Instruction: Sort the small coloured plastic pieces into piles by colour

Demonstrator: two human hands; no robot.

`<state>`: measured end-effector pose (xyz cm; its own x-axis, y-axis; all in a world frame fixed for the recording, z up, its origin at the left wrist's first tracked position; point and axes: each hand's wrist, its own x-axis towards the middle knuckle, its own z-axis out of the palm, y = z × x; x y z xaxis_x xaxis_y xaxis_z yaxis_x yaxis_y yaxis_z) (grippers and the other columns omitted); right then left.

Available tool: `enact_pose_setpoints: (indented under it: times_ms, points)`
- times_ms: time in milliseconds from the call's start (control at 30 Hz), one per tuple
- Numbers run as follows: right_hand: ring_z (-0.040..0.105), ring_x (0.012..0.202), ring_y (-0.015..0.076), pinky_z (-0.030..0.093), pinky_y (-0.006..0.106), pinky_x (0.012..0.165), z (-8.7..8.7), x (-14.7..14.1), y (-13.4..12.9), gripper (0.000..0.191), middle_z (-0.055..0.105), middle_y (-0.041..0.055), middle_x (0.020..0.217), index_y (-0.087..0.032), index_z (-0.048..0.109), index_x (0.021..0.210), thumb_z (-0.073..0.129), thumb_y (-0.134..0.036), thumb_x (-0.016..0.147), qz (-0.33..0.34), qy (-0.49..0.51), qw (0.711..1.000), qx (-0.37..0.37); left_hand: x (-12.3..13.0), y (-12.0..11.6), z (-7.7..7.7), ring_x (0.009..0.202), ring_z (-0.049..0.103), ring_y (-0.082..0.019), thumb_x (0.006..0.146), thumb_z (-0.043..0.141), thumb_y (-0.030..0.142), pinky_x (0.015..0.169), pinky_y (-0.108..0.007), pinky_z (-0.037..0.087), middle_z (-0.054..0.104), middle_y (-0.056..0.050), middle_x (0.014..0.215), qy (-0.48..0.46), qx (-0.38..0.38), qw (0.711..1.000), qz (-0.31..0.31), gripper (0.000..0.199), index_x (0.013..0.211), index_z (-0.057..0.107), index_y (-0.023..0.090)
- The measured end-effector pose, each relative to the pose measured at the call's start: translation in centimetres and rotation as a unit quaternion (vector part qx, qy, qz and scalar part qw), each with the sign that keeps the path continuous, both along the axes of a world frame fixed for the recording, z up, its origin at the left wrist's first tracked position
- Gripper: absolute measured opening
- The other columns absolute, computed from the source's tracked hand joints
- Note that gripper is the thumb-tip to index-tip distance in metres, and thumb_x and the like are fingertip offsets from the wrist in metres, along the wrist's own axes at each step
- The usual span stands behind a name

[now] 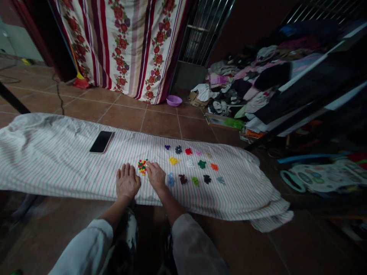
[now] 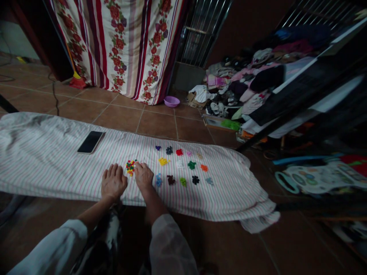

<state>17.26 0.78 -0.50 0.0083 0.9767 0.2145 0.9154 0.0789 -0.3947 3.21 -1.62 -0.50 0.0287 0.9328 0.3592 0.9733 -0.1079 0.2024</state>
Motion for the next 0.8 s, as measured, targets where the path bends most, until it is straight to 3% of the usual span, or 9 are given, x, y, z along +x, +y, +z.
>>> enact_pose_setpoints:
  times_ms: [300,500,633,800]
  points:
    - [0.061,0.086,0.0151,0.044,0.023,0.074,0.2,-0.2,-0.2,0.018,0.066,0.0033,0.095,-0.025,0.063,0.104,0.049,-0.029,0.095,0.000,0.019,0.999,0.029,-0.1,-0.1,-0.2,0.131,0.045,-0.034,0.084,0.041,0.025,0.111,-0.049,0.028,0.055,-0.021,0.135,0.023,0.021,0.999,-0.003,0.045,0.122,0.058,0.007]
    - [0.063,0.089,0.0163,0.047,0.026,0.081,-0.5,0.4,-0.1,0.015,0.067,0.0042,0.092,-0.020,0.061,0.097,0.048,-0.022,0.090,-0.036,0.155,0.982,0.100,-0.1,-0.1,0.0,0.131,0.045,-0.034,0.084,0.041,0.025,0.111,-0.050,0.028,0.055,-0.021,0.135,0.018,0.015,1.000,-0.006,0.046,0.122,0.059,0.006]
    - [0.064,0.078,0.0151,0.050,0.026,0.074,0.1,3.3,-0.1,0.016,0.068,0.0029,0.086,-0.021,0.061,0.097,0.049,-0.024,0.086,-0.068,0.248,0.957,0.132,0.0,-0.2,0.1,0.131,0.044,-0.034,0.084,0.041,0.025,0.111,-0.050,0.027,0.055,-0.022,0.135,0.017,0.013,1.000,-0.004,0.048,0.123,0.058,0.005]
    - [0.064,0.074,0.0155,0.051,0.026,0.067,1.5,10.5,-0.1,0.022,0.068,0.0043,0.086,-0.020,0.060,0.096,0.048,-0.033,0.083,-0.134,0.264,0.941,0.167,0.0,-0.2,0.0,0.131,0.044,-0.035,0.084,0.040,0.025,0.110,-0.050,0.028,0.055,-0.022,0.135,0.019,0.019,1.000,-0.005,0.048,0.122,0.059,0.004]
